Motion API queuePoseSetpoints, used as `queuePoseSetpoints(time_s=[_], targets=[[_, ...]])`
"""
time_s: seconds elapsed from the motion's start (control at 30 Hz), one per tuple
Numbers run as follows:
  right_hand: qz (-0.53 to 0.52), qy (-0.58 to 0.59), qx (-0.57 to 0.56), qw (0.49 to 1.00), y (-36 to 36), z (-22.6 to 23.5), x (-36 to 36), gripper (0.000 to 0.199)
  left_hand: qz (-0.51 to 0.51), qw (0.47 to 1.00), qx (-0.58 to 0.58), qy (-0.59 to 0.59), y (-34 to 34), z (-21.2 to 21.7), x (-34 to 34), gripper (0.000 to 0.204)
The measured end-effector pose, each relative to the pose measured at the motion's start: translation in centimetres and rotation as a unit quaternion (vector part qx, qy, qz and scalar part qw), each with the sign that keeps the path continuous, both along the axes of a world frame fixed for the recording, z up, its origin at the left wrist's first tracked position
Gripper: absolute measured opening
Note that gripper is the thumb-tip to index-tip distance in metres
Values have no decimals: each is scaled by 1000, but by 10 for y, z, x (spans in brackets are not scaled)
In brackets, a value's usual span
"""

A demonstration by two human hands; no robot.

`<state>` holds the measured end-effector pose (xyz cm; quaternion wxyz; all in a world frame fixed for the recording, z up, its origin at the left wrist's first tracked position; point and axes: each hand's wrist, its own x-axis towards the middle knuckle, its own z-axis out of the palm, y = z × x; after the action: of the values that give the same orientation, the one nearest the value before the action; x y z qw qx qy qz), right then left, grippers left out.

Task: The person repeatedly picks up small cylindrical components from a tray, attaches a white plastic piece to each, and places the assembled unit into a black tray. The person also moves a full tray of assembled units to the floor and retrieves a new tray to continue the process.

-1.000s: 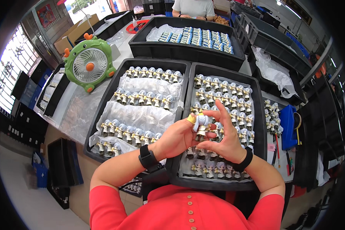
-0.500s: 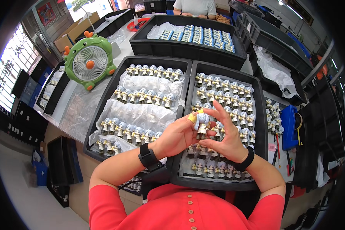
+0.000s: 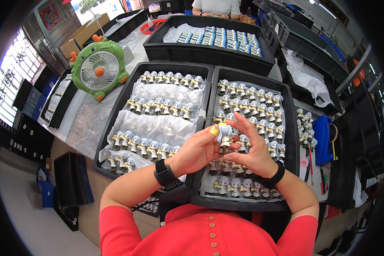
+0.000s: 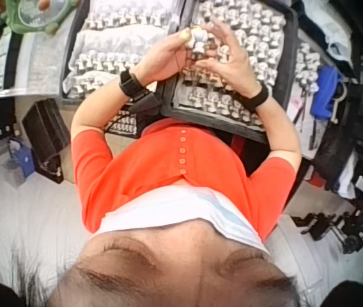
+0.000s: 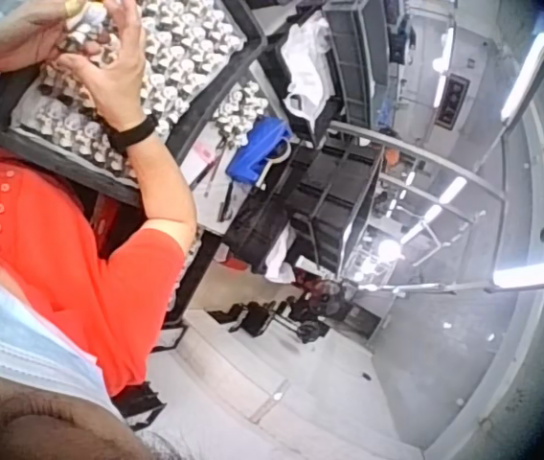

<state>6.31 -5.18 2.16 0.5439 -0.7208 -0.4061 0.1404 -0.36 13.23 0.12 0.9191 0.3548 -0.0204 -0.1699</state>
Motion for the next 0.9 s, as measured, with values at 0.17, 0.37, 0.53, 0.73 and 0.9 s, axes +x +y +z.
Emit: queuePoseSetpoints(time_s=[0.17,0.37,0.53,0.73,0.9], targets=[[-1,57,8,998,0,-1,-1,92,-20,999,-9,34,1,4,-1,42],[26,148,32,988,-2,-9,7,84,-10,998,22,60,1,4,-2,43],[35,179,52,982,-1,-15,8,74,-14,997,23,69,1,2,-2,46],[44,175,53,982,-1,-14,7,70,-3,998,19,61,1,2,-2,45],[50,175,50,982,-2,-11,8,69,-1,999,10,43,1,-1,-1,45]])
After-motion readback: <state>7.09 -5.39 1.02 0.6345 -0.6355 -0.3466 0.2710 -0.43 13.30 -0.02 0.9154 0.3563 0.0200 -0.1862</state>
